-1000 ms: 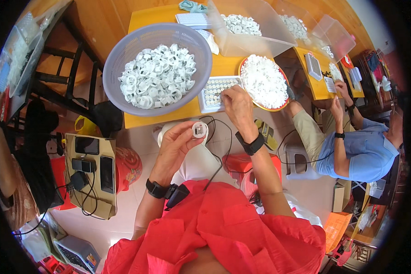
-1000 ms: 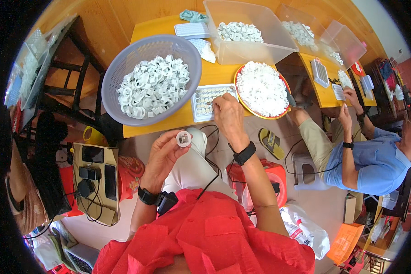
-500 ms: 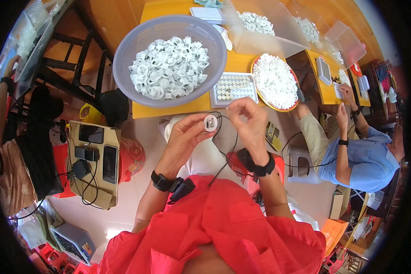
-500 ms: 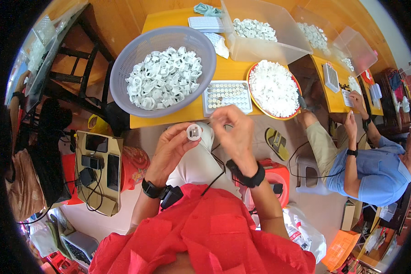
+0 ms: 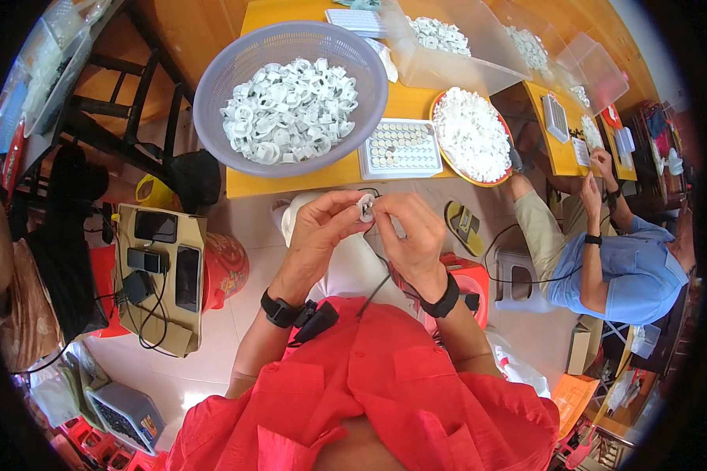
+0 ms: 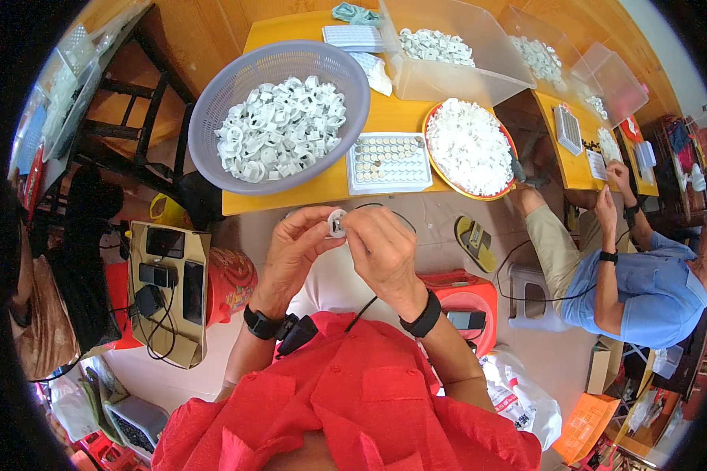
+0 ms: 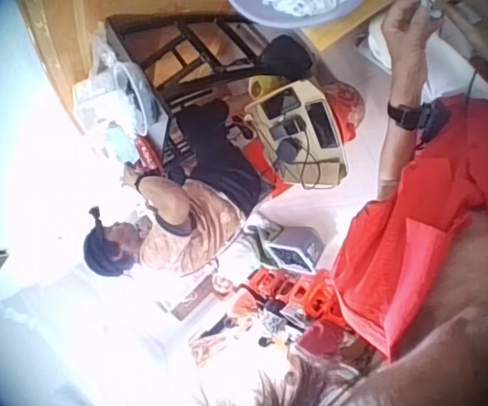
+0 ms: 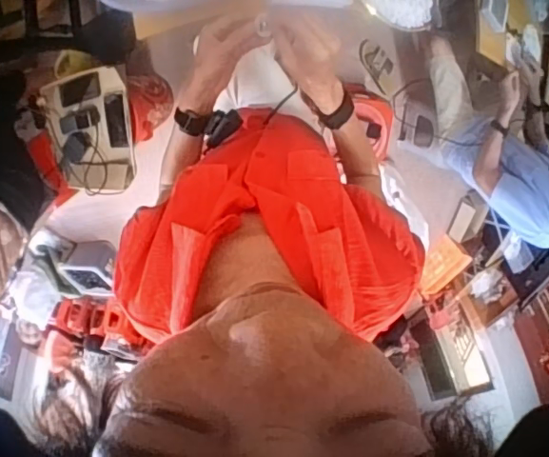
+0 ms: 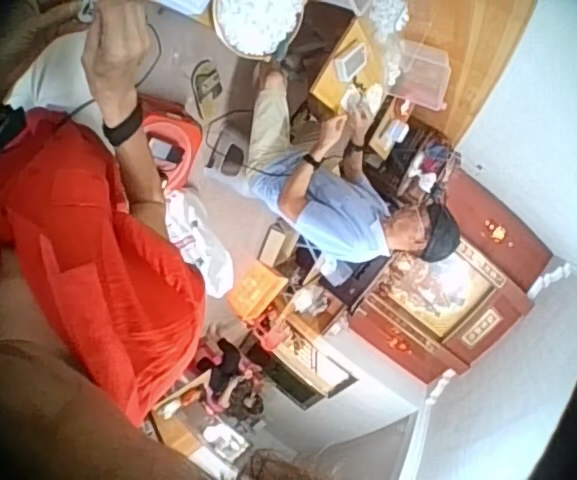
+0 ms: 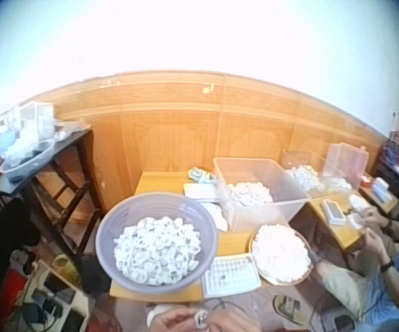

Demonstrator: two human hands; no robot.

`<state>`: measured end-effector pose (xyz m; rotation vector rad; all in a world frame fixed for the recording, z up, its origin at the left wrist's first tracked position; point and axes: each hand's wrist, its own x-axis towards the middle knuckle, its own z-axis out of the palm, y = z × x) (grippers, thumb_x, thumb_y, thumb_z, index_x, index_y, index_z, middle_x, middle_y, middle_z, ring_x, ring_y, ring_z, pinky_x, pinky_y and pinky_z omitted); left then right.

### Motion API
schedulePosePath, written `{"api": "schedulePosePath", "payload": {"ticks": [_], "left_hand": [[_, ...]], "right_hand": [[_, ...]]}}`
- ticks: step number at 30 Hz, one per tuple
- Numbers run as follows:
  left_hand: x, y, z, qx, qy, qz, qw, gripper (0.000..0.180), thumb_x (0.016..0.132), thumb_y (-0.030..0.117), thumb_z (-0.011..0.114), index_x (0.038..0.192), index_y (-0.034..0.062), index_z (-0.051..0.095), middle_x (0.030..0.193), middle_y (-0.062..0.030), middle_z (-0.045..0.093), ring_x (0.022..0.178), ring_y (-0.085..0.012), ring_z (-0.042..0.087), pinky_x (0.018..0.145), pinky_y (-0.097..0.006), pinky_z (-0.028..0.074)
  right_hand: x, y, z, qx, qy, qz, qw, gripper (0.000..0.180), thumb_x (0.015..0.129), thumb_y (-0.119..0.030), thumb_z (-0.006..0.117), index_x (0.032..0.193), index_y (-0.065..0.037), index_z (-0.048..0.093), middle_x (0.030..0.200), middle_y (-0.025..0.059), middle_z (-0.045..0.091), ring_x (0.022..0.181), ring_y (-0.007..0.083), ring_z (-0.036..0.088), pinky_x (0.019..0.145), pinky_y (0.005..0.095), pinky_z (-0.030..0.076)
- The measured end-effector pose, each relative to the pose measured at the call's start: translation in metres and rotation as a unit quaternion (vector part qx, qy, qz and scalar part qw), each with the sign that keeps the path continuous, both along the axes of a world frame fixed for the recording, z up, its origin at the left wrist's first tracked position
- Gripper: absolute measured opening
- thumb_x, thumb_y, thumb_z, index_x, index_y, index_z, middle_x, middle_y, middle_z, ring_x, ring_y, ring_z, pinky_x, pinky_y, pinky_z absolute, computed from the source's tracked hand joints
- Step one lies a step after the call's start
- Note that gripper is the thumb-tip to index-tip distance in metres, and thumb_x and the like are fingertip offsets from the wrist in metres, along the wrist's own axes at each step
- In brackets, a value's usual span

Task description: The person picks up a white plastic base and a metal battery, fits the battery into the base, and then presses a white plastic cover onto the assembly. They repeat this process, assembling the components one at a time and occasionally reaching into a large bowl for more plastic bases.

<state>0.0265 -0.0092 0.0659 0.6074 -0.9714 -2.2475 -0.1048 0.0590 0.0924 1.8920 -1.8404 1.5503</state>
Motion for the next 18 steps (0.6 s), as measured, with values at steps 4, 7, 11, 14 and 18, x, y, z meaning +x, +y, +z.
{"api": "schedulePosePath", "payload": {"ticks": [4,7,11,14,18], "left_hand": [[-0.0008,0.0006,0.0003,-0.006,0.001,-0.002,1.000,0.021,0.086,0.005,0.054,0.105,0.0013,0.058,0.105,-0.0073,0.059,0.093,-0.0144,0.058,0.081,-0.031,0.052],[-0.0020,0.0005,-0.0002,-0.016,0.000,0.004,1.000,0.022,0.084,0.004,0.057,0.105,0.0009,0.059,0.102,-0.0069,0.060,0.091,-0.0120,0.058,0.079,-0.027,0.052],[-0.0022,0.0004,-0.0001,-0.028,-0.022,0.002,0.999,0.022,0.083,0.005,0.058,0.105,0.0006,0.059,0.102,-0.0072,0.061,0.090,-0.0124,0.058,0.078,-0.027,0.052],[-0.0013,0.0001,-0.0010,-0.037,-0.034,-0.001,0.999,0.022,0.083,0.005,0.058,0.105,0.0003,0.059,0.099,-0.0079,0.061,0.088,-0.0130,0.059,0.078,-0.028,0.052],[-0.0019,-0.0005,-0.0026,-0.042,-0.041,-0.010,0.998,0.022,0.084,0.004,0.057,0.105,-0.0005,0.059,0.096,-0.0089,0.062,0.084,-0.0140,0.060,0.078,-0.029,0.052]], "right_hand": [[-0.0011,0.0020,0.0011,0.009,0.030,0.006,0.999,0.018,0.063,0.010,0.063,0.076,0.000,0.057,0.072,0.0096,0.060,0.063,0.0248,0.058,0.055,0.0305,0.045],[-0.0016,0.0023,0.0001,0.011,0.040,0.018,0.999,0.019,0.063,0.010,0.063,0.077,-0.001,0.057,0.072,0.0094,0.059,0.063,0.0253,0.057,0.055,0.0312,0.045],[-0.0011,0.0024,-0.0017,0.022,0.036,0.023,0.999,0.020,0.064,0.010,0.063,0.078,-0.001,0.056,0.072,0.0093,0.058,0.063,0.0252,0.056,0.054,0.0317,0.044],[-0.0034,0.0024,-0.0018,0.046,0.014,0.045,0.998,0.019,0.065,0.010,0.062,0.079,-0.001,0.056,0.072,0.0103,0.058,0.064,0.0259,0.056,0.055,0.0318,0.044],[-0.0100,0.0039,-0.0041,0.066,-0.011,0.066,0.996,0.017,0.067,0.008,0.063,0.080,0.000,0.057,0.073,0.0103,0.058,0.065,0.0241,0.057,0.056,0.0306,0.045]]}}
